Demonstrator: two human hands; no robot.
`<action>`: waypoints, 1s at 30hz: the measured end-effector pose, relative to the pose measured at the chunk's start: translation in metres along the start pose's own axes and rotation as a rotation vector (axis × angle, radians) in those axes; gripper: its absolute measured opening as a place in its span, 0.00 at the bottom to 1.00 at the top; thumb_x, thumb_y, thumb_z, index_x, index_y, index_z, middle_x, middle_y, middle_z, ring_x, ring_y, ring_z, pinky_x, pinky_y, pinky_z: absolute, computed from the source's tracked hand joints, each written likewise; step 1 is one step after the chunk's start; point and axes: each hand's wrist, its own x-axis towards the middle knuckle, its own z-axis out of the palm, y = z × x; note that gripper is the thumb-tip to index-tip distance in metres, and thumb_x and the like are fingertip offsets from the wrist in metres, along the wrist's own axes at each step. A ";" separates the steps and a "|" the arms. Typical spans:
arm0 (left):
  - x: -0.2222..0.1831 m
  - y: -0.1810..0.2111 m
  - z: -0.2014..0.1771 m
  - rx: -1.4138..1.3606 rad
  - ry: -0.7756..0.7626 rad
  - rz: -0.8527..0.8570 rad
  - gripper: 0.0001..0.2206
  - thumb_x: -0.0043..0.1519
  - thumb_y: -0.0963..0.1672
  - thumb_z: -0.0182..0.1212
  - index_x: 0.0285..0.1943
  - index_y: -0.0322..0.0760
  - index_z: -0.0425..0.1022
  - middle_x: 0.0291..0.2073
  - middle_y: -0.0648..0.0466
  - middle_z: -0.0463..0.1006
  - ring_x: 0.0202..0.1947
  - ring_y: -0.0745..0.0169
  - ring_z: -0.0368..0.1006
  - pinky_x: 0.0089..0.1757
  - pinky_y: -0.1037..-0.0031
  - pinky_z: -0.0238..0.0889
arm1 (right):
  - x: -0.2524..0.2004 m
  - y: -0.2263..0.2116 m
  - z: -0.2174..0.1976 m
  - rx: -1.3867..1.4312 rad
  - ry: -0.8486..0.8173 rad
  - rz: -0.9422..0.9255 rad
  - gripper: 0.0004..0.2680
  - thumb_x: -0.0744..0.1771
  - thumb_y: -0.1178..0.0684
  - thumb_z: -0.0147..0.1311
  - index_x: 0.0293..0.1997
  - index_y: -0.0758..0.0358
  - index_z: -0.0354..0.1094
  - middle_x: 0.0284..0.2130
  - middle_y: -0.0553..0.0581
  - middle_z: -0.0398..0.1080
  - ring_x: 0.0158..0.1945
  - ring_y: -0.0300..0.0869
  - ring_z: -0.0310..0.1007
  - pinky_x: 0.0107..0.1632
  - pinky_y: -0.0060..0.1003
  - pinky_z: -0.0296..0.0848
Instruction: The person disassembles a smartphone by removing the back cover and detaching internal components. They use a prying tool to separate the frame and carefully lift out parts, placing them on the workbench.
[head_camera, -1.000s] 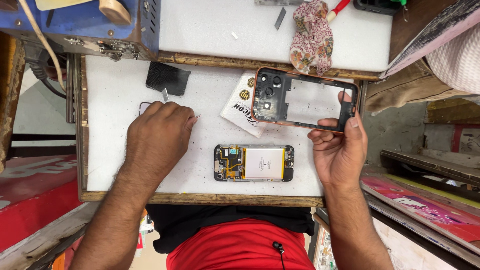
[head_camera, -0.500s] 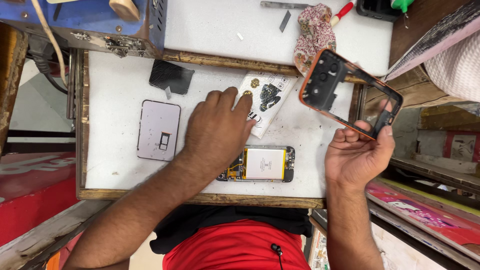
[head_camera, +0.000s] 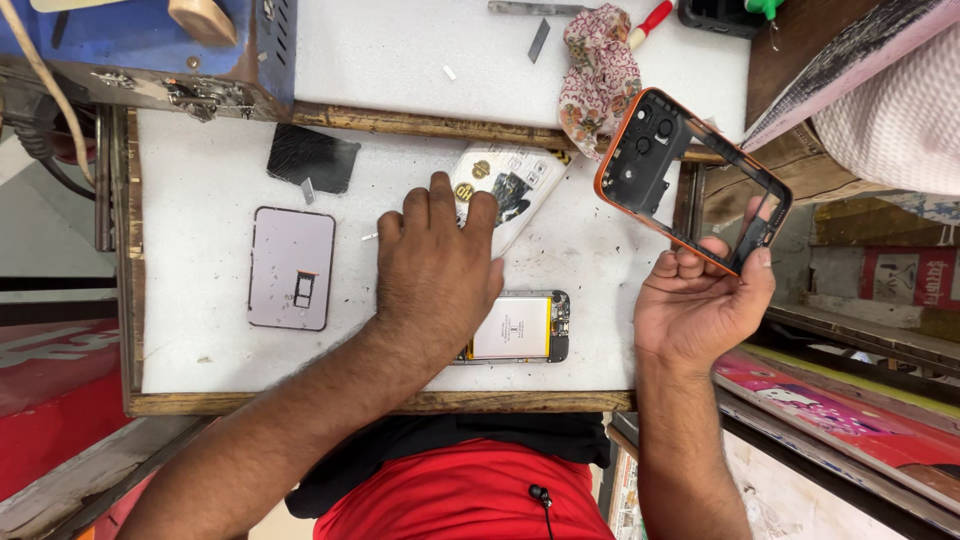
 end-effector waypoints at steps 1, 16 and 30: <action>-0.002 -0.002 -0.001 -0.010 -0.024 -0.001 0.28 0.54 0.49 0.72 0.59 0.31 0.70 0.58 0.25 0.68 0.56 0.35 0.68 0.48 0.46 0.63 | -0.001 0.000 0.000 0.000 -0.003 -0.004 0.20 0.73 0.46 0.47 0.76 0.57 0.61 0.35 0.53 0.78 0.35 0.39 0.75 0.41 0.33 0.80; -0.014 -0.065 -0.034 0.027 -0.076 0.201 0.32 0.49 0.48 0.72 0.64 0.35 0.69 0.61 0.30 0.66 0.64 0.32 0.60 0.56 0.35 0.53 | -0.004 0.004 0.004 -0.033 -0.023 0.010 0.19 0.73 0.46 0.47 0.75 0.58 0.63 0.36 0.54 0.78 0.35 0.39 0.76 0.45 0.36 0.79; 0.100 -0.085 -0.020 0.043 0.400 0.248 0.05 0.59 0.38 0.61 0.41 0.36 0.81 0.39 0.51 0.79 0.44 0.50 0.73 0.43 0.61 0.69 | -0.012 0.014 0.009 -0.227 -0.289 -0.028 0.25 0.72 0.47 0.53 0.78 0.69 0.52 0.38 0.60 0.78 0.37 0.46 0.80 0.48 0.43 0.81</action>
